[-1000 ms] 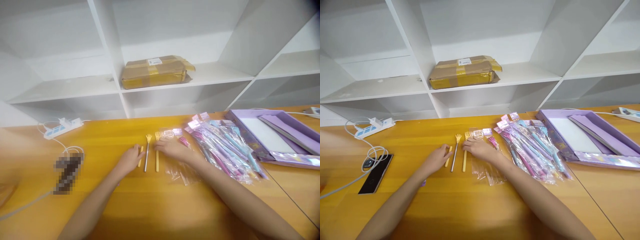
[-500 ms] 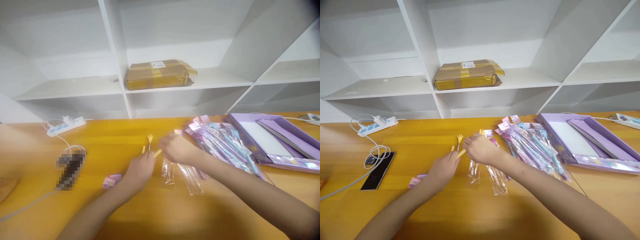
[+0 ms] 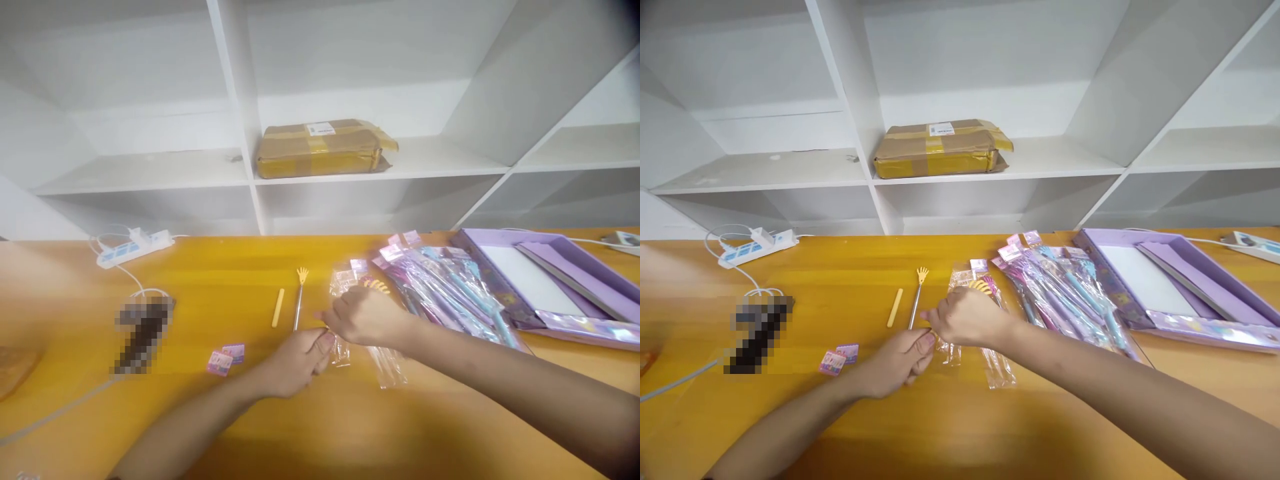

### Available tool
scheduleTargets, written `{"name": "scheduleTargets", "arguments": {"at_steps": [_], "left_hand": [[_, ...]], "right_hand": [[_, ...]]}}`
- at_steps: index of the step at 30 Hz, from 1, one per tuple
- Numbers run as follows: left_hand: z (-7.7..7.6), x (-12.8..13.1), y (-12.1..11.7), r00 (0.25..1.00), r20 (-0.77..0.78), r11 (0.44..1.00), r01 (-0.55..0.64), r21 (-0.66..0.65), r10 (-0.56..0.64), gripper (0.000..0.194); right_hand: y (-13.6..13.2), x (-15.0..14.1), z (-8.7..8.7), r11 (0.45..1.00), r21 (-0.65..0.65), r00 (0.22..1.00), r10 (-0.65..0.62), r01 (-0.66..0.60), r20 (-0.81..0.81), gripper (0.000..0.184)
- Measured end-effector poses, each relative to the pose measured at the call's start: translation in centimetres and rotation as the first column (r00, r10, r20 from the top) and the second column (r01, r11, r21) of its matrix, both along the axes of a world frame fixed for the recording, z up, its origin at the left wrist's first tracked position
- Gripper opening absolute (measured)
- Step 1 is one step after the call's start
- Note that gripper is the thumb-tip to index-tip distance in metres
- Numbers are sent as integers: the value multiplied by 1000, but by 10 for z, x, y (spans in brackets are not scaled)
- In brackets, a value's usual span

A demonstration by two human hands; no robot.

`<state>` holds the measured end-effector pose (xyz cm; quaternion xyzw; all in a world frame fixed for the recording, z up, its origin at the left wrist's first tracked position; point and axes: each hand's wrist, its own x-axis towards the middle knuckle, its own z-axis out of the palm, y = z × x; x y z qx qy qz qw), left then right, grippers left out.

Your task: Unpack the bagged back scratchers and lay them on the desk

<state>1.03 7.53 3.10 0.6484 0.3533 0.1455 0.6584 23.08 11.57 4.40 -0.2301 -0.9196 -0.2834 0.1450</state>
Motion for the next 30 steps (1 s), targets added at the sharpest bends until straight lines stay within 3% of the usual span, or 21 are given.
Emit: {"name": "scheduleTargets", "arguments": {"at_steps": [2,4,6,8,10,12,14,15,17,19,20,21,24,27,30], "left_hand": [[-3,3,-3,981,193,956,56,-288,1,61],[-5,4,-8,944,328,869,133,-477,35,63],[-8,-2,-18,920,387,785,200,-587,55,63],[-12,-17,-32,925,375,722,220,-656,58,63],[-17,-37,-47,949,314,713,194,-674,39,63],[-19,-57,-57,984,179,808,96,-582,12,63],[-15,-71,-53,997,-53,958,-76,-278,64,58],[-12,-74,-44,978,-163,988,-139,-61,128,54],[-7,-74,-13,912,-313,935,-163,316,265,48],[-7,-67,29,820,-419,814,-95,573,390,44],[-9,-62,50,746,-486,765,-49,642,455,42],[-12,-57,69,658,-555,740,-3,673,508,41],[-27,-45,108,587,-630,754,52,655,508,36],[-43,-40,119,559,-679,785,79,614,475,24],[-50,-38,114,542,-700,802,78,593,465,18]], "right_hand": [[-1,-1,8,987,141,995,87,-80,-42,43],[-1,-1,15,973,198,991,129,-117,-47,46],[5,13,22,967,216,988,147,-134,-41,48],[17,47,31,973,212,992,106,-90,-64,49],[34,96,42,980,179,987,-62,88,-148,51],[49,142,52,952,170,945,-209,255,-250,60],[58,164,55,959,158,948,-189,234,-256,60],[60,163,53,979,110,963,-146,174,-229,57],[59,139,40,996,-80,988,-45,34,-147,46],[57,98,20,943,-332,998,4,-26,-68,42],[57,77,8,906,-423,999,8,-25,-44,41],[58,57,-3,869,-494,999,25,-35,-27,42],[67,14,-32,818,-573,999,16,-40,-48,52],[78,-9,-54,843,-538,996,-33,-15,-81,49],[83,-21,-71,863,-505,993,-61,4,-97,41]]}}
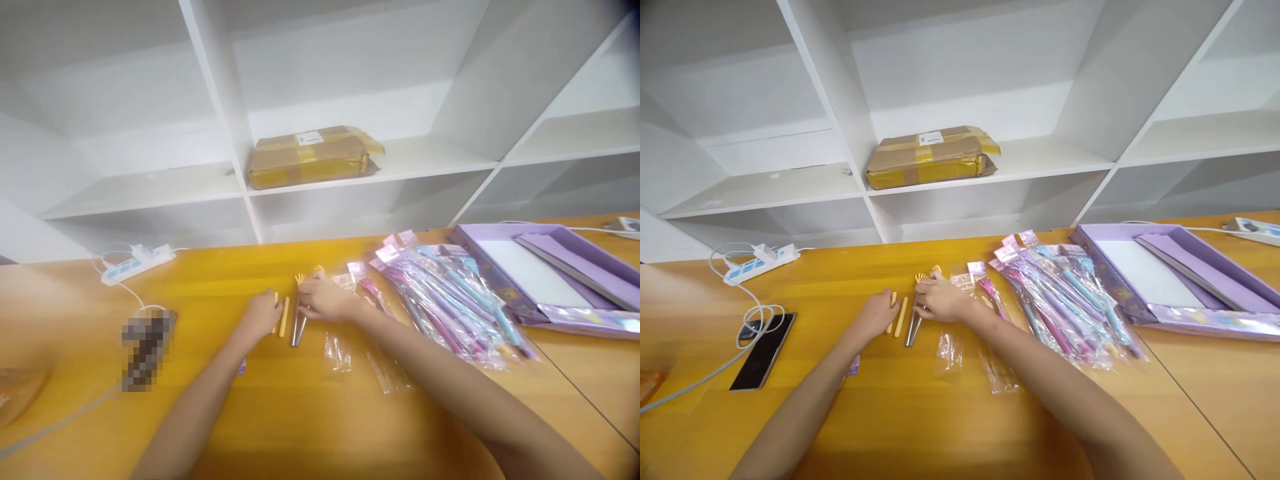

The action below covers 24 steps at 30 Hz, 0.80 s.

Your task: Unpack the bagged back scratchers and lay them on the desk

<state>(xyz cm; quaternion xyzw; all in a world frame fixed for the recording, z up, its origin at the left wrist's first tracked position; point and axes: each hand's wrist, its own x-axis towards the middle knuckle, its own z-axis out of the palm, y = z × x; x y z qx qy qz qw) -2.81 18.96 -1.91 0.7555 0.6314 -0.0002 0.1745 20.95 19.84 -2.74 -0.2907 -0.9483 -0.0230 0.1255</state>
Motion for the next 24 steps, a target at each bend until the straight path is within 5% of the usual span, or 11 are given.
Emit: {"name": "scheduleTargets", "arguments": {"at_steps": [6,9,12,14,16,19,21,24], "left_hand": [[10,5,-20,997,57,998,48,-51,-45,22],[15,11,-33,994,83,996,76,-55,-72,30],[14,18,-46,990,72,992,124,-22,-122,40],[12,24,-53,984,23,984,176,19,-176,48],[8,30,-59,975,-61,975,217,55,-214,50],[3,41,-63,956,-198,968,238,84,-218,51],[1,46,-64,943,-254,965,245,95,-214,56],[-2,50,-66,933,-286,961,257,107,-218,59]], "right_hand": [[1,-7,-17,999,40,1000,19,-19,9,56],[1,-5,-9,998,68,1000,2,-2,6,51],[-12,16,9,983,102,988,-148,151,-40,29],[-35,44,19,934,98,937,-332,342,-107,24],[-70,75,22,809,26,798,-573,587,-186,20],[-130,103,8,655,-53,646,-754,754,-119,22],[-165,99,-9,626,-77,621,-780,776,-75,23],[-196,74,-32,662,-132,654,-749,738,-101,29]]}}
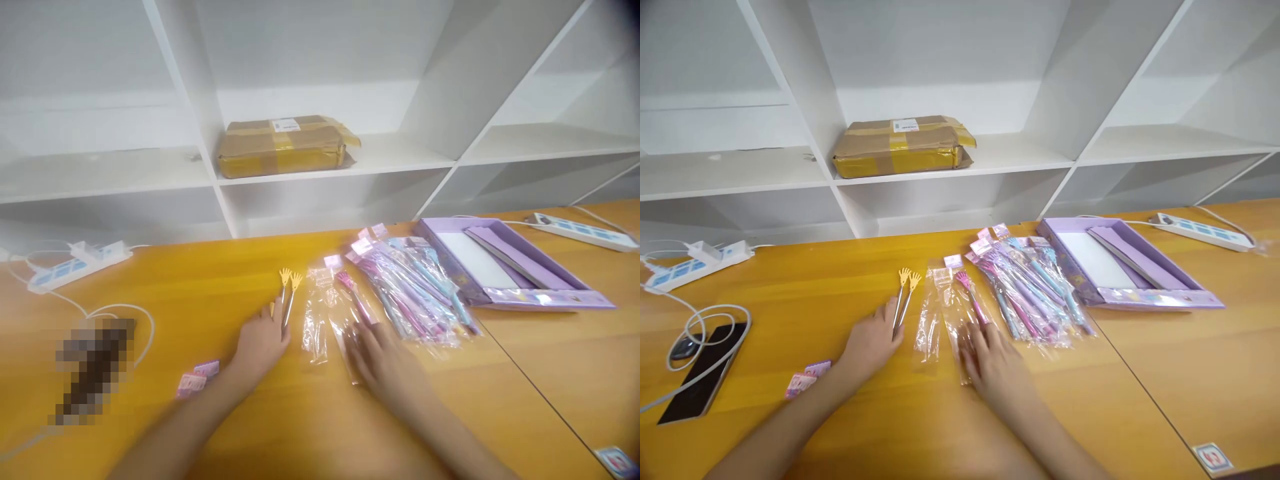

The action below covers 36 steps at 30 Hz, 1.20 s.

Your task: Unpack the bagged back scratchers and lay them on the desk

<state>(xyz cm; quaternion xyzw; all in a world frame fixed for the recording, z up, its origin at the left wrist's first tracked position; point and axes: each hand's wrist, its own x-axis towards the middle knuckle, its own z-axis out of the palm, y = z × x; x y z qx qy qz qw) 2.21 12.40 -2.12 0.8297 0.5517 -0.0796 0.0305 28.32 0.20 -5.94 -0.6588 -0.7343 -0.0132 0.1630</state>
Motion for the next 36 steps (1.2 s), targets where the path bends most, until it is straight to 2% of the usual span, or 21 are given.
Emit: {"name": "scheduleTargets", "arguments": {"at_steps": [3,6,8,10,12,14,17,20,23,26,30,36], "left_hand": [[0,-1,-3,1000,15,1000,-2,-2,2,60],[3,-4,-8,1000,2,1000,-19,20,19,62],[5,-6,-10,1000,-11,998,-17,57,18,62],[7,-6,-12,1000,2,997,8,71,-8,62],[6,-6,-12,999,30,997,38,64,-40,61],[4,-5,-11,996,54,995,61,74,-65,61],[-2,-5,-8,990,87,990,98,99,-107,59],[-10,-8,-3,986,116,987,106,117,-120,55],[-17,-11,1,975,171,983,119,138,-142,53],[-21,-12,1,946,245,973,178,146,-210,52],[-23,-12,-2,926,306,973,187,137,-221,58],[-18,-15,-13,957,233,985,160,66,-171,81]], "right_hand": [[-7,-17,-7,997,32,994,67,-65,-83,34],[-2,-2,1,988,139,992,79,-64,-100,30],[5,19,9,976,218,999,-22,27,-25,30],[16,36,13,955,263,982,-164,135,91,39],[30,42,13,946,257,952,-246,196,182,55],[47,40,8,952,225,937,-258,205,235,64],[69,34,1,957,181,919,-271,225,286,58],[82,39,-3,932,183,887,-356,314,294,51],[87,52,-4,908,189,864,-415,374,286,51],[90,66,-8,910,193,862,-411,367,298,55],[95,83,-14,902,220,861,-424,372,282,55],[100,99,-20,896,258,882,-418,360,220,49]]}}
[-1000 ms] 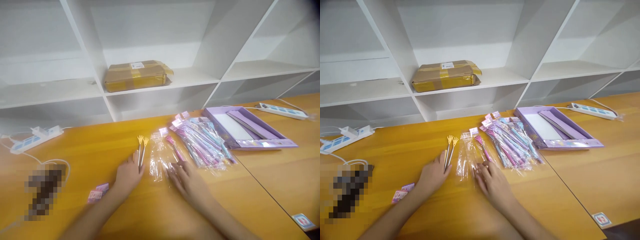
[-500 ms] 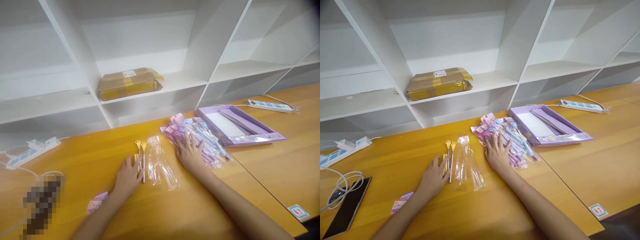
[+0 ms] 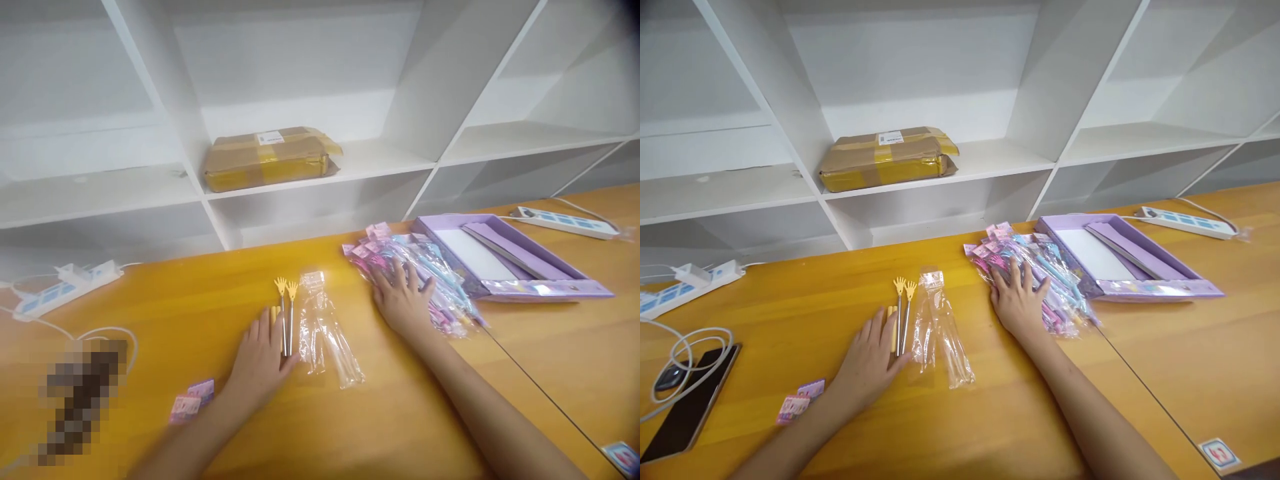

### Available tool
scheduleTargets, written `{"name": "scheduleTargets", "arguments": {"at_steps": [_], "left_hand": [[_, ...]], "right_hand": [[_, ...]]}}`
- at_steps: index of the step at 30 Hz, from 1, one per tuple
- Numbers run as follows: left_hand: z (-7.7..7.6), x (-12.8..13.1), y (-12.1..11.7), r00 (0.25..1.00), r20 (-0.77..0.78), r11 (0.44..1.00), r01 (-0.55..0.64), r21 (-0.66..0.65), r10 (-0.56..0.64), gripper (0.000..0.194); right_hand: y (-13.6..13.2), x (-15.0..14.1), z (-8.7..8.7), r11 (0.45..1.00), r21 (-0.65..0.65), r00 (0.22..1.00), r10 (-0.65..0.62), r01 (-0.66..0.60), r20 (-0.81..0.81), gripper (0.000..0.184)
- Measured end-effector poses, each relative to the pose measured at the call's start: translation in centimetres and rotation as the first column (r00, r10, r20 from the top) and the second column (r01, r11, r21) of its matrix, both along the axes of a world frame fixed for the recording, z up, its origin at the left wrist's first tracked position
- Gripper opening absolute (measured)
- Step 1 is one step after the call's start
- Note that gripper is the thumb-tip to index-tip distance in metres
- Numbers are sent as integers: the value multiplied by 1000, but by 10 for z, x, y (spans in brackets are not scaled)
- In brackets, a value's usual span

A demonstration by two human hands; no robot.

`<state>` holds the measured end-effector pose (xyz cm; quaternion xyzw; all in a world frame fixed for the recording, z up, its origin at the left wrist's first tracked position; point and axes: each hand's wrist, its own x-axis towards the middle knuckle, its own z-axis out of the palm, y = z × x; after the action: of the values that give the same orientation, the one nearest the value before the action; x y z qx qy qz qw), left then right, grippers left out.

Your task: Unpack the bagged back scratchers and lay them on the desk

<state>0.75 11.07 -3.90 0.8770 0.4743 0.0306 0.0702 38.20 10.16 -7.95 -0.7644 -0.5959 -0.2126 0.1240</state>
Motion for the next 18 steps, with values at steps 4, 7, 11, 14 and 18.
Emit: {"name": "scheduleTargets", "arguments": {"at_steps": [4,7,11,14,18], "left_hand": [[7,-3,-17,996,-84,992,20,-123,-31,103],[17,-13,-17,994,-97,987,31,-160,-47,104],[34,-39,11,987,-42,948,138,-287,-157,98],[41,-47,31,985,-43,932,145,-332,-168,105],[28,-29,36,985,-54,945,139,-295,-162,94]], "right_hand": [[-1,3,4,1000,10,999,9,-8,-43,50],[-11,-12,15,998,28,997,53,-51,-57,60],[-36,-71,23,951,-26,941,301,-308,-154,74],[-49,-117,14,846,-152,846,462,-510,-267,74],[-38,-130,-3,803,-203,810,480,-560,-336,66]]}}
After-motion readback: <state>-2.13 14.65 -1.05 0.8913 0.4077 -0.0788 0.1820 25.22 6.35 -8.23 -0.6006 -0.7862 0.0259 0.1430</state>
